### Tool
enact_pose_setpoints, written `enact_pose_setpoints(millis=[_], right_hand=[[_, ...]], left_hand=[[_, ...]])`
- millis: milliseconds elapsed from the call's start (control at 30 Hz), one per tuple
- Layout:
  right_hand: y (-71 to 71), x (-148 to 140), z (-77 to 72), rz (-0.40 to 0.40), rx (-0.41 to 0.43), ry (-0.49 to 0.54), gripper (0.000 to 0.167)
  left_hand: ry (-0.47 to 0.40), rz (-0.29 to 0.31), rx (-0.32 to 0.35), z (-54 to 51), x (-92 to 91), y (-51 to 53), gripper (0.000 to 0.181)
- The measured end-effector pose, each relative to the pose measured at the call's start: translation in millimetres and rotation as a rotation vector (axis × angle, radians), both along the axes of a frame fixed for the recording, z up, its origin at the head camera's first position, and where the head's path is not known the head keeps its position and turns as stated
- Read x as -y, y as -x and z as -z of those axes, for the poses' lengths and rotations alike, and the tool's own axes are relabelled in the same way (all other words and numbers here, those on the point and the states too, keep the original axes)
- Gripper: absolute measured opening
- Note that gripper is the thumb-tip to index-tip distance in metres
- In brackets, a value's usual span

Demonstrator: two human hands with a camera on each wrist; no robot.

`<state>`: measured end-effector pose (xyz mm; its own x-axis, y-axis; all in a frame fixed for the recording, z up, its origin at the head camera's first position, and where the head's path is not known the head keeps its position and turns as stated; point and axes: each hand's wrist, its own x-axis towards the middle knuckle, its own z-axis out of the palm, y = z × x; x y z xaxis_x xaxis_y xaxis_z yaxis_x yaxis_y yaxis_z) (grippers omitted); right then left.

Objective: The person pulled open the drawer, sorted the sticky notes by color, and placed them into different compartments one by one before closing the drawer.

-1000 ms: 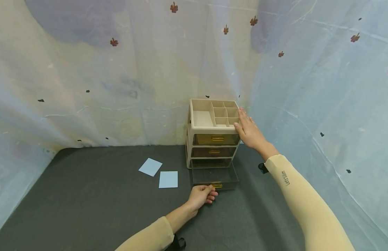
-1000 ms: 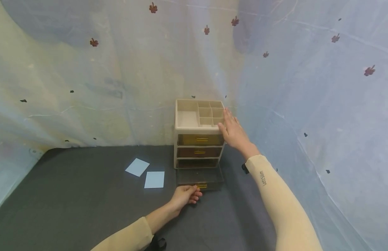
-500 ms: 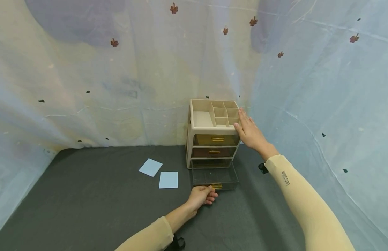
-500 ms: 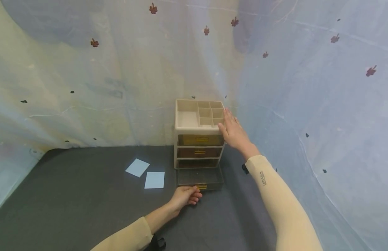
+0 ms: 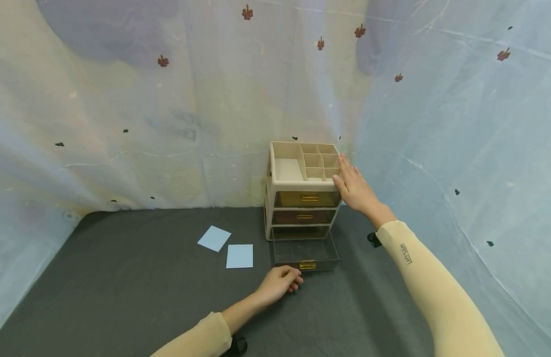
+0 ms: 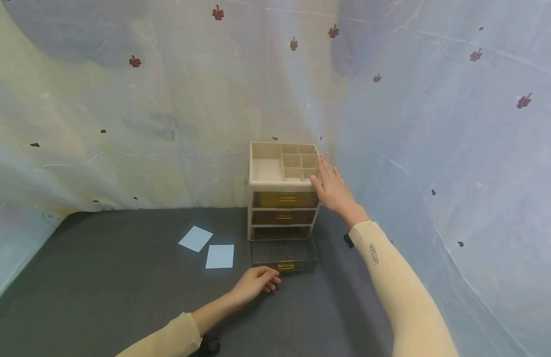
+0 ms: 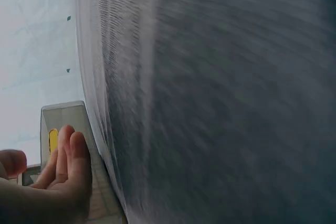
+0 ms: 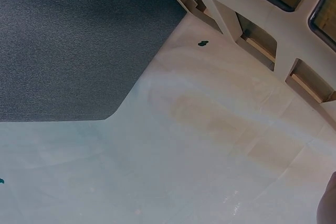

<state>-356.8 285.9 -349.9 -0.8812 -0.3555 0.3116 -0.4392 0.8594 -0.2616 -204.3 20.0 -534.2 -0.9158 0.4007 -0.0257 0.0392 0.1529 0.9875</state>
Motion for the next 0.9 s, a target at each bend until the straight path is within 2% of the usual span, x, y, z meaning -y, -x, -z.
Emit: enact_pose_setpoints(millis=[200,300,433,567,667,800,900], right_hand=[[-0.5,0,0.4,-0.006,-0.009,0.007,0.071],[0.2,0,1.0,-0.006,-0.008,0.005,0.071],[1.4,-1,1.2,-0.004,-0.007,0.004,0.072],[1.5,-2,0.8,0.005,-0.002,0.001,0.072],[1.9,-3,0.8,0.007,0.000,-0.003,0.072],[2.7,-3,1.6,0.006,0.000,-0.007,0.072],[2.4,-2,1.9,0.004,-0.002,-0.007,0.072]], left_hand=[[0.115,0.057,-0.164,-2.4,16.5,-3.0,0.035],[0.126,0.086,-0.235,-4.0,25.6,-4.9,0.034],[0.125,0.097,-0.316,-10.4,38.1,-6.0,0.031],[0.120,0.078,-0.380,-20.1,50.6,-3.8,0.030],[0.129,0.039,-0.437,-25.8,60.3,-0.6,0.029],[0.157,-0.031,-0.522,-28.4,73.7,7.6,0.027],[0.176,-0.083,-0.556,-29.0,84.8,16.2,0.025]])
